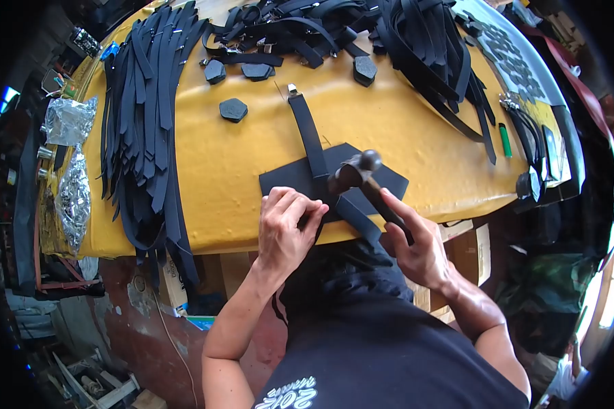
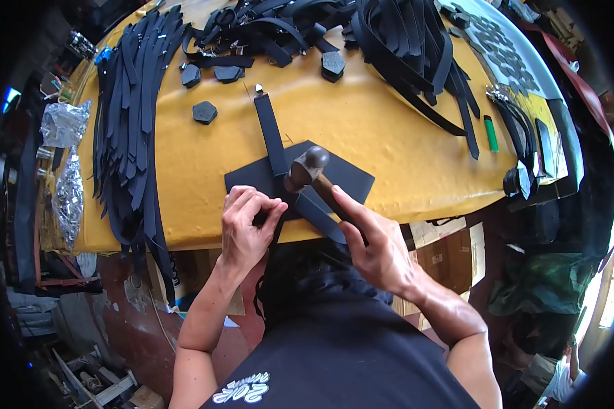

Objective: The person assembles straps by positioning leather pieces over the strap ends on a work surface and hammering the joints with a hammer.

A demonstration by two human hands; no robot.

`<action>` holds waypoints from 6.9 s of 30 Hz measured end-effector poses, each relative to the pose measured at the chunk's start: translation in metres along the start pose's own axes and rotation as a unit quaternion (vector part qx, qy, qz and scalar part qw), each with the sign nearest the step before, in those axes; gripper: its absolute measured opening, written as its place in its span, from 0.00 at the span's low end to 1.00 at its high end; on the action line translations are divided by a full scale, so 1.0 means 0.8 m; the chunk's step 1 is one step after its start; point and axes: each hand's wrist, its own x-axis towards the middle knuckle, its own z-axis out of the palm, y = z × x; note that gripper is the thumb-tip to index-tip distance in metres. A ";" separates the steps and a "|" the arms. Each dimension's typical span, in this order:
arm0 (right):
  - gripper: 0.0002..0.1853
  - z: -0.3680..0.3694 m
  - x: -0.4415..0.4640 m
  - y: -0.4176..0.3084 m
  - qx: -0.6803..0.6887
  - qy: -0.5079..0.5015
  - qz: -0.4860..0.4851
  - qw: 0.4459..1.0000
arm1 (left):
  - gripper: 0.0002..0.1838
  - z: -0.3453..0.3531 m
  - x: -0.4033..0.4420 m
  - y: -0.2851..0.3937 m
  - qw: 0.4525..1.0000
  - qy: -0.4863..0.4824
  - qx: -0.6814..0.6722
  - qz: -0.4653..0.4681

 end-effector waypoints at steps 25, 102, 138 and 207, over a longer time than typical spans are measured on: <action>0.38 -0.021 0.053 -0.024 -0.193 -0.114 -0.121 0.967 | 0.08 0.001 0.000 -0.002 1.000 0.008 -0.015 0.003; 0.36 -0.027 0.007 0.013 -0.182 -0.060 -0.201 0.961 | 0.07 -0.019 0.083 -0.016 0.945 -0.230 -0.127 -0.197; 0.35 -0.046 0.092 -0.044 -0.225 -0.201 -0.161 0.940 | 0.39 0.035 -0.047 0.088 0.956 -0.112 0.265 -0.052; 0.33 -0.053 0.099 -0.026 -0.226 -0.151 -0.204 0.940 | 0.31 0.018 -0.047 0.101 0.959 -0.147 0.232 -0.060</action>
